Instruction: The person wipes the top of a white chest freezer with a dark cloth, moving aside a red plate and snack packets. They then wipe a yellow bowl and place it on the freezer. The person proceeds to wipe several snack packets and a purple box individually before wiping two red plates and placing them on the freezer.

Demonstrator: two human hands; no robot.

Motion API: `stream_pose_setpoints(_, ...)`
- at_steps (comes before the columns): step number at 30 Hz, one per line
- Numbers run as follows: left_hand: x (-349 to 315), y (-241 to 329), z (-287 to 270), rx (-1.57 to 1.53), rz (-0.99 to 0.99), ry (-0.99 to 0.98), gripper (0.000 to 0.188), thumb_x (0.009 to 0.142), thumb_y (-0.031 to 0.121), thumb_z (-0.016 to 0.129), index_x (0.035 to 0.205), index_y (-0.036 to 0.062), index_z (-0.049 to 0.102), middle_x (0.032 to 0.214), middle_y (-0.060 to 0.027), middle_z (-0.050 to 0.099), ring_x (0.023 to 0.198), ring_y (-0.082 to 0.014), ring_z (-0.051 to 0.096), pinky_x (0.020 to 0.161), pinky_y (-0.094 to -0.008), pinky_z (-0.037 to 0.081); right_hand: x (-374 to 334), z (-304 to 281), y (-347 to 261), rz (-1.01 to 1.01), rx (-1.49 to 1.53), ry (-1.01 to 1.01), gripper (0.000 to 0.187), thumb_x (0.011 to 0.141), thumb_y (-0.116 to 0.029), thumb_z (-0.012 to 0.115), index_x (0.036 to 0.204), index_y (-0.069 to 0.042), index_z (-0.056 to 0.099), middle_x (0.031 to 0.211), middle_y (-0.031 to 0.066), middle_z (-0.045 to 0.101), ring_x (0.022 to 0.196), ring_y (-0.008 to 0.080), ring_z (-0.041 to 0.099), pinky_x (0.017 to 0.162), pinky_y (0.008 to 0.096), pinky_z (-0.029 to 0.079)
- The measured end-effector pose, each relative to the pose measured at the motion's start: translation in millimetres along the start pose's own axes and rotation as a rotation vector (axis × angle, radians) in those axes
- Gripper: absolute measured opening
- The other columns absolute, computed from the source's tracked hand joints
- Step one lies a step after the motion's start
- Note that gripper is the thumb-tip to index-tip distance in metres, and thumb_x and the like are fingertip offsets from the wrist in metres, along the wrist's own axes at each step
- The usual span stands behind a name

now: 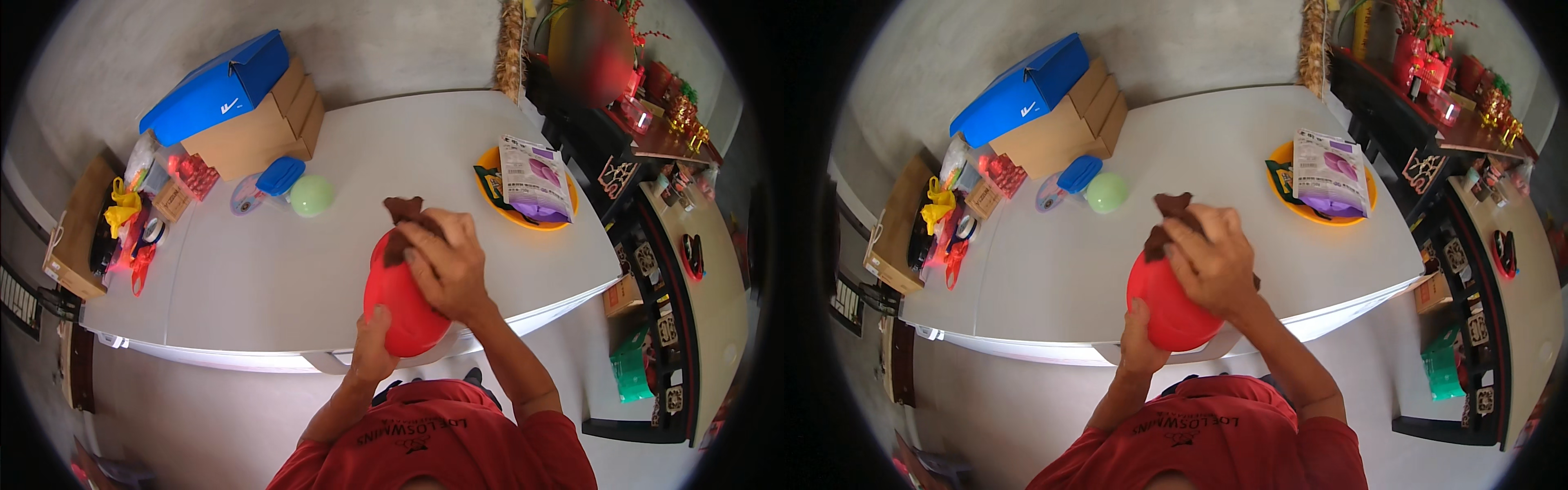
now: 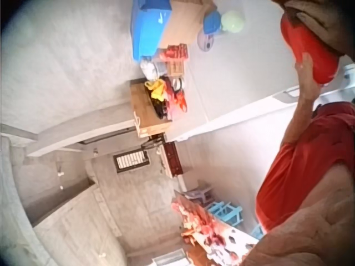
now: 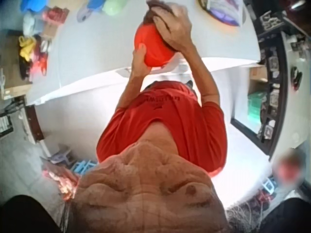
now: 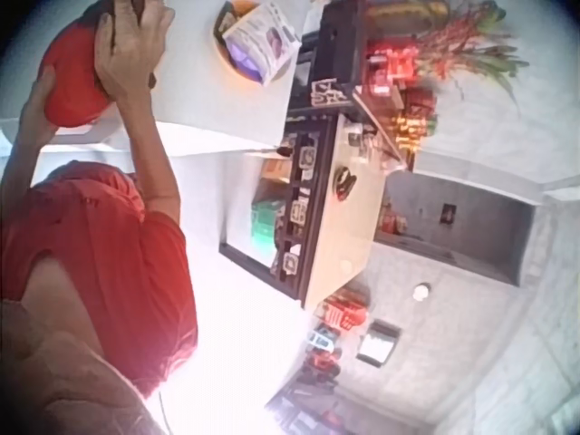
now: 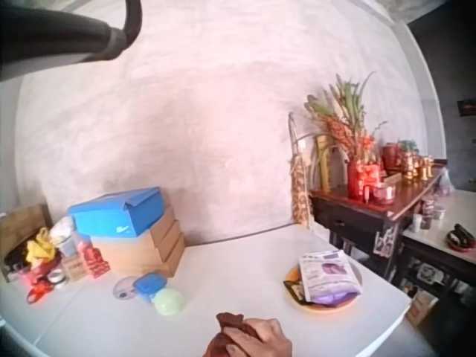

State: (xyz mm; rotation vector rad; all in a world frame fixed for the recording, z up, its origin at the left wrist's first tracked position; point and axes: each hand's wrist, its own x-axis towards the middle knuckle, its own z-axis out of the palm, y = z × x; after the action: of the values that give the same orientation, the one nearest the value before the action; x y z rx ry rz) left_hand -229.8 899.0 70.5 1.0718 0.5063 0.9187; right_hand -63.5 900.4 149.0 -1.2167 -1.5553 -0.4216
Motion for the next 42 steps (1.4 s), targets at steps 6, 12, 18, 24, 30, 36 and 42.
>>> stream_pose_setpoints(6,11.4,33.6,16.0,-0.173,0.126,0.140,0.074,0.096,0.066,0.022,0.140,0.0092,0.038,0.132,-0.0048,0.048,0.121,-0.0181,0.046,0.100,-0.0323,0.039,-35.2,15.4,-48.2,-0.198,0.054,-0.017,0.041,0.065,-0.010,0.070,0.106,-0.005,0.068,0.110,0.0167,0.056,0.081,0.0298,0.057,0.069,0.0375,0.049)
stream_pose_setpoints(12,12.2,44.5,-1.4,-0.428,0.119,0.058,0.074,0.094,0.066,0.029,0.137,0.0075,0.041,0.132,-0.0086,0.050,0.119,-0.0238,0.049,0.098,-0.0385,0.043,-61.2,11.5,-48.2,-0.059,-0.017,-0.004,0.036,0.075,-0.008,0.064,0.110,-0.006,0.067,0.108,0.0155,0.056,0.085,0.0278,0.059,0.071,0.0358,0.052)
stream_pose_setpoints(18,8.5,47.2,27.2,-0.429,0.154,0.176,0.070,0.098,0.061,0.026,0.144,0.0077,0.031,0.144,-0.0115,0.039,0.132,-0.0288,0.041,0.106,-0.0449,0.041,-46.9,11.0,0.6,0.539,0.267,0.107,0.032,0.094,-0.016,0.053,0.123,-0.003,0.057,0.104,0.0125,0.056,0.089,0.0254,0.056,0.084,0.0327,0.046)
stream_pose_setpoints(24,9.9,36.6,21.2,-0.392,0.170,0.186,0.064,0.099,0.055,0.030,0.143,0.0077,0.032,0.143,-0.0118,0.041,0.130,-0.0291,0.043,0.105,-0.0450,0.041,-70.3,2.6,-14.7,0.920,0.744,-0.010,0.030,0.099,-0.021,0.047,0.115,0.003,0.051,0.103,0.0163,0.052,0.091,0.0274,0.054,0.081,0.0347,0.043)
stream_pose_setpoints(30,15.6,28.7,26.9,-0.402,0.244,0.229,0.061,0.100,0.053,0.033,0.139,0.0068,0.036,0.139,-0.0113,0.045,0.124,-0.0274,0.048,0.104,-0.0403,0.041,-82.6,6.8,-39.9,0.409,0.082,-0.069,0.028,0.089,-0.008,0.055,0.114,0.004,0.051,0.111,0.0273,0.048,0.087,0.0402,0.055,0.075,0.0431,0.047)
stream_pose_setpoints(36,12.4,12.9,16.7,-0.079,0.208,0.198,0.063,0.099,0.056,0.033,0.127,0.0011,0.048,0.120,-0.0075,0.055,0.106,-0.0197,0.054,0.089,-0.0329,0.044,-74.4,8.2,-60.0,-0.050,0.006,-0.099,0.043,0.076,-0.005,0.063,0.118,0.002,0.062,0.108,0.0223,0.054,0.084,0.0326,0.058,0.068,0.0379,0.051)
stream_pose_setpoints(42,2.6,-0.2,-8.4,0.364,0.312,0.177,0.059,0.100,0.049,0.034,0.135,0.0011,0.037,0.132,-0.0118,0.047,0.119,-0.0273,0.048,0.099,-0.0412,0.040,-61.6,1.4,-18.9,0.203,-0.039,-0.063,0.039,0.079,0.002,0.062,0.119,-0.001,0.060,0.113,0.0192,0.053,0.093,0.0354,0.058,0.077,0.0376,0.051)
